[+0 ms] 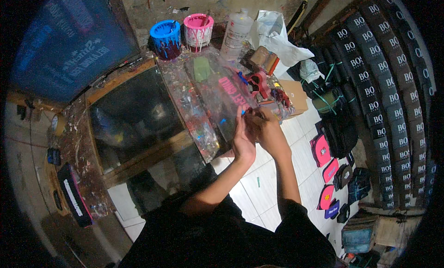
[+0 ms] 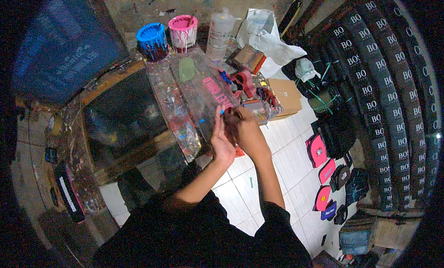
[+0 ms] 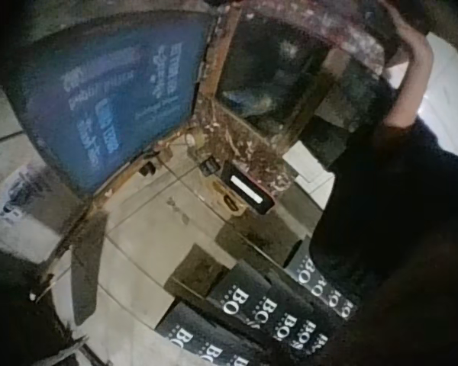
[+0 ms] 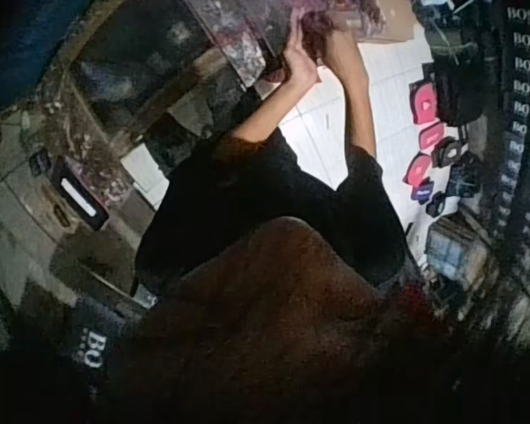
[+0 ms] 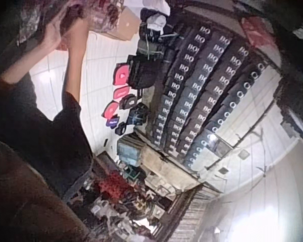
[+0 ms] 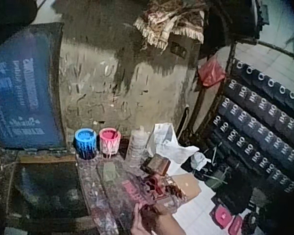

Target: The person cleans a glass surface with a spray bottle and cloth, then carefully applies and smooths out a pink stencil design by hand.

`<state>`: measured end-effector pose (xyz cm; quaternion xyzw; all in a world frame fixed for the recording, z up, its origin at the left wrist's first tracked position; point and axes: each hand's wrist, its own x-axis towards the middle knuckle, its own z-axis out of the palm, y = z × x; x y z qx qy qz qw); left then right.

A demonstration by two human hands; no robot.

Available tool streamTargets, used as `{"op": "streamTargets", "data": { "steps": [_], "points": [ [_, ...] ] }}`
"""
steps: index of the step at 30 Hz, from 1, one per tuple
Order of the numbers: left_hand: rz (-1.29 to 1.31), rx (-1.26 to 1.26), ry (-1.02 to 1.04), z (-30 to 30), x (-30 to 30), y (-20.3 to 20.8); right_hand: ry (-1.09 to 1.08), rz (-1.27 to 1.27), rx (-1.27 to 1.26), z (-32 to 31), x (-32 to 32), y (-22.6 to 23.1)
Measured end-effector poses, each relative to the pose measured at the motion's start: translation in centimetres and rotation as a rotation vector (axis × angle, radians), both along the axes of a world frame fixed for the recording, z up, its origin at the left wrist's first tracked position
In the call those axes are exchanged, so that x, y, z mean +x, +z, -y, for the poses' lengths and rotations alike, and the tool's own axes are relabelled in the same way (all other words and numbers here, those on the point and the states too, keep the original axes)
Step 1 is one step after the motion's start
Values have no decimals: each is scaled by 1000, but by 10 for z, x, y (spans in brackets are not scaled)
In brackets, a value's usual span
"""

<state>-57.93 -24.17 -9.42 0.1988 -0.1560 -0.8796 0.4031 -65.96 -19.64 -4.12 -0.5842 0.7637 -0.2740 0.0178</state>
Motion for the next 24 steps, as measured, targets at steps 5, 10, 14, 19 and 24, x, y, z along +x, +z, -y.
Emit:
{"op": "streamTargets", "data": {
  "steps": [5, 10, 14, 19, 24],
  "points": [
    [-132, 91, -51, -1, 6, -3, -65, 82, -20, 7, 5, 1],
    [-106, 125, -77, 2, 9, 3, -40, 61, -34, 0, 12, -1],
    [-112, 76, -73, 5, 14, -4, -66, 60, -43, 7, 18, -6],
    [-117, 117, -70, 6, 12, -1, -54, 156, -38, -3, 26, -5],
    [-90, 56, -61, 7, 15, 2, -99, 98, -67, 11, 16, -4]
  ]
}}
